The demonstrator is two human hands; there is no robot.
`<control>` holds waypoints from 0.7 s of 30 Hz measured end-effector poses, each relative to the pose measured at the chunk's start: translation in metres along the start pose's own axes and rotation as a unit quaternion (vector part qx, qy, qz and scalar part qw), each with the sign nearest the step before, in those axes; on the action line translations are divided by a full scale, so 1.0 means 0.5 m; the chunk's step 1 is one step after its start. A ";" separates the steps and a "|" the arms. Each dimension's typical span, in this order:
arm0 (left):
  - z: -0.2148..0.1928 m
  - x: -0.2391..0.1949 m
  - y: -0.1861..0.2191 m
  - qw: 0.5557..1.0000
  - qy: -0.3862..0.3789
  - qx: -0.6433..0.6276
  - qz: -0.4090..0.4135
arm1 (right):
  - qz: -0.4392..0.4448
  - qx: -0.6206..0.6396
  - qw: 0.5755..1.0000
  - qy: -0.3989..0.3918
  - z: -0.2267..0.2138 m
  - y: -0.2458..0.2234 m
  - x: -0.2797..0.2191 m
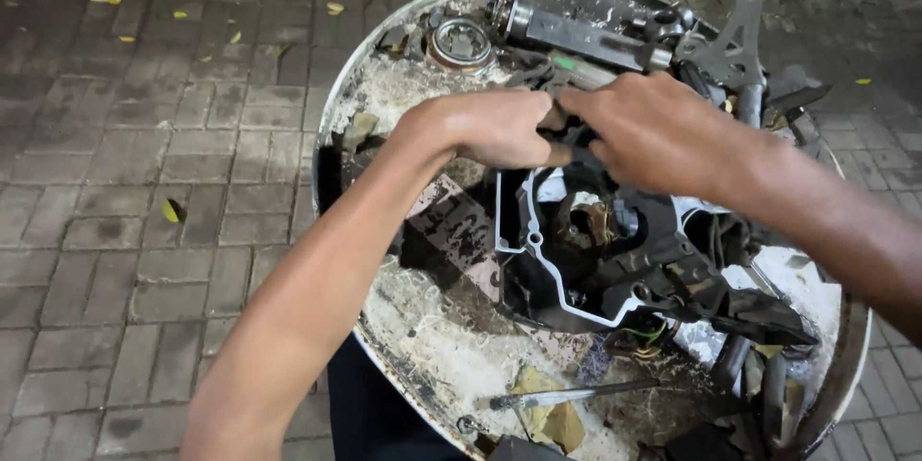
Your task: The person scrubs a disassembled mechanical housing with a dark abrasive pad, focusing on the internal surfaces and edges. They rotate the part to clean different sections and wipe away residue while working over a metal barrel filled with other components.
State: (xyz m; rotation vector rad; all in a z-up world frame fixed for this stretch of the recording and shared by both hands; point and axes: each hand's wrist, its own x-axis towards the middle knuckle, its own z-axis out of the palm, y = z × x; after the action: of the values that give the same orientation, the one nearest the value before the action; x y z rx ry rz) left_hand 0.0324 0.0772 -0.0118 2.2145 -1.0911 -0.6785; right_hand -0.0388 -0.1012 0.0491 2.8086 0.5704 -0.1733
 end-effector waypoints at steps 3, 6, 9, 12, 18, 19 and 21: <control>-0.008 0.015 -0.024 1.000 0.008 0.028 0.010 | -0.021 -0.102 0.991 0.080 0.097 0.045 0.044; -0.011 -0.010 0.007 0.999 0.006 0.054 -0.004 | -0.021 -0.069 0.996 0.044 0.062 0.034 0.028; 0.006 0.003 0.004 0.999 0.004 0.038 0.000 | 0.000 0.037 0.999 0.006 -0.029 -0.011 -0.016; 0.001 0.018 -0.019 0.999 0.011 0.031 0.015 | -0.013 -0.089 0.995 0.048 0.049 0.025 0.004; -0.009 -0.004 0.014 1.000 0.003 0.018 -0.025 | 0.001 0.043 0.999 0.010 0.001 0.012 -0.006; -0.010 -0.005 0.013 0.999 0.000 0.019 -0.026 | 0.002 0.045 0.999 0.010 0.018 0.022 -0.003; -0.008 -0.003 0.009 1.000 0.008 0.015 -0.018 | 0.011 0.002 0.997 0.078 0.054 0.043 0.001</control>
State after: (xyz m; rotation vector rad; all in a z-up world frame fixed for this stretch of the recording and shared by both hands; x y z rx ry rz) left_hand 0.0318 0.0775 -0.0058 2.2671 -1.0622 -0.6612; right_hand -0.0314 -0.1279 0.0281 2.8486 0.5720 0.0501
